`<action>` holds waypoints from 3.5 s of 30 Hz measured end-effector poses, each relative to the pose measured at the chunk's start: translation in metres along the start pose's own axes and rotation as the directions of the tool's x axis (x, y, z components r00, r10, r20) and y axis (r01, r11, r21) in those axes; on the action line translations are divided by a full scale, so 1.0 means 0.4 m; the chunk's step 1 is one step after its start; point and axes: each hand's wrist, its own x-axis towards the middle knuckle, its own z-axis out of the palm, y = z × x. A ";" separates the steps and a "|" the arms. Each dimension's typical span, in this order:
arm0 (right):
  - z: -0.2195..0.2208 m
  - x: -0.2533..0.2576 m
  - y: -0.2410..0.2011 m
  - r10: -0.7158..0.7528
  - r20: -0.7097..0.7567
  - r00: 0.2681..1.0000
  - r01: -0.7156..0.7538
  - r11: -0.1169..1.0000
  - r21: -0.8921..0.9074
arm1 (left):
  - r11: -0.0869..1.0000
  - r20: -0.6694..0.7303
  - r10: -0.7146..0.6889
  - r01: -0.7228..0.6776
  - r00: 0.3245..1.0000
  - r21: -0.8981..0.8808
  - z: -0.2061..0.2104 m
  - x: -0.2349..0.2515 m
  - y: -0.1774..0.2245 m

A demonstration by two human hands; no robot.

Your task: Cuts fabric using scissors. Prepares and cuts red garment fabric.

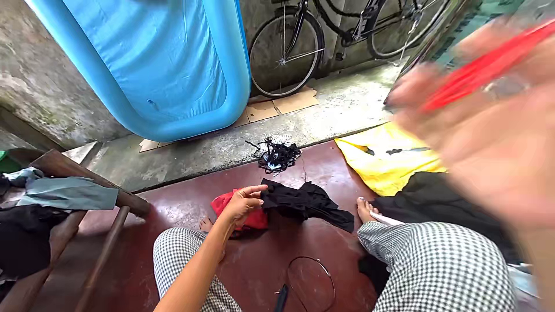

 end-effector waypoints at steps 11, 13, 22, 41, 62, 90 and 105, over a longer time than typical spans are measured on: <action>0.071 -0.168 0.555 0.817 0.162 0.554 -0.832 0.535 0.146 | 0.998 -0.074 0.023 -0.019 0.997 0.057 -0.008 0.030 0.031; 0.081 -0.203 0.557 0.820 0.282 0.498 -0.866 0.488 0.110 | 0.996 -0.085 0.074 -0.069 0.994 0.057 -0.005 0.032 0.024; 0.143 -0.319 0.596 0.773 0.470 0.427 -0.903 0.388 0.182 | 0.998 -0.110 0.056 -0.058 0.992 -0.013 -0.014 -0.001 0.044; 0.132 -0.317 0.616 0.767 0.390 0.509 -0.861 0.461 0.216 | 1.000 -0.067 0.014 -0.016 0.998 -0.018 -0.010 -0.018 0.050; 0.099 -0.283 0.616 0.713 0.403 0.574 -0.796 0.602 0.069 | 0.999 -0.026 0.038 -0.038 0.999 0.000 -0.024 -0.016 0.046; 0.127 -0.291 0.619 0.732 0.298 0.613 -0.781 0.619 0.083 | 0.998 -0.027 0.037 -0.038 0.999 -0.045 -0.016 -0.012 0.036; 0.132 -0.290 0.623 0.728 0.279 0.627 -0.773 0.625 0.107 | 0.996 -0.041 0.044 -0.047 0.998 -0.077 -0.007 -0.009 0.025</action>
